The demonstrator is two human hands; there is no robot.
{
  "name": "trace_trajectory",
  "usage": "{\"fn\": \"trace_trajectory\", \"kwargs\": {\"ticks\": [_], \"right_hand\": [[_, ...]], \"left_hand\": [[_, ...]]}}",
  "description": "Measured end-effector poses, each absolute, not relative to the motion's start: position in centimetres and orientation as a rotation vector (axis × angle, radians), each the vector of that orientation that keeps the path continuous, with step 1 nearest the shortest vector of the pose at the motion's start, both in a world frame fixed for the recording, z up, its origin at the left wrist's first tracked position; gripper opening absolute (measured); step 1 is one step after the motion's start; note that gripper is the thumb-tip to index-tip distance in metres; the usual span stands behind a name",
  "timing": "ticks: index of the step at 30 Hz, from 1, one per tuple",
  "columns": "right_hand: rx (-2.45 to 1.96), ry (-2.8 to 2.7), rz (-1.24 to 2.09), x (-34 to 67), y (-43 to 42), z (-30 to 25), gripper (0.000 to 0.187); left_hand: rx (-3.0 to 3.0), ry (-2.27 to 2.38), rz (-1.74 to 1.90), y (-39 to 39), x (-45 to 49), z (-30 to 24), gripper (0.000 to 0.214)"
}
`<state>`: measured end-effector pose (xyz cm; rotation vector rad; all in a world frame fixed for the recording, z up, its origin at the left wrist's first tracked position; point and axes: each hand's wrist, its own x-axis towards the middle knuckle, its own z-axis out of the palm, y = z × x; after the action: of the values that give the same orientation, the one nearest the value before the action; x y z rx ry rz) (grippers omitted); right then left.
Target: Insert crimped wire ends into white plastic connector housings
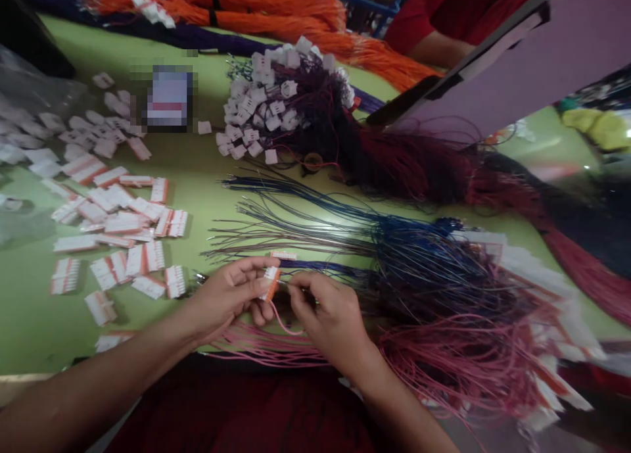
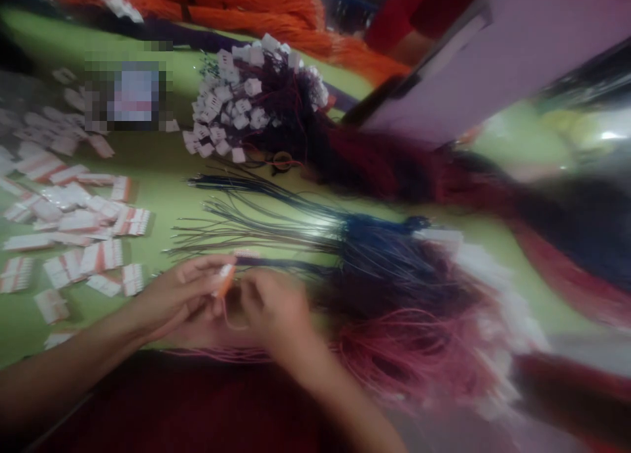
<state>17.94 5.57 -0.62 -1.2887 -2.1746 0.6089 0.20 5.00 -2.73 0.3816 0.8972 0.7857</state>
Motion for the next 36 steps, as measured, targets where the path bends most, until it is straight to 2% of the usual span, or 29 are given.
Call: {"fn": "trace_trajectory", "kwargs": {"ticks": [36], "right_hand": [[-1.247, -2.171, 0.702, 18.06, 5.39, -1.47, 0.012]], "left_hand": [[0.406, 0.942, 0.728, 4.93, 0.09, -2.63, 0.037]]}}
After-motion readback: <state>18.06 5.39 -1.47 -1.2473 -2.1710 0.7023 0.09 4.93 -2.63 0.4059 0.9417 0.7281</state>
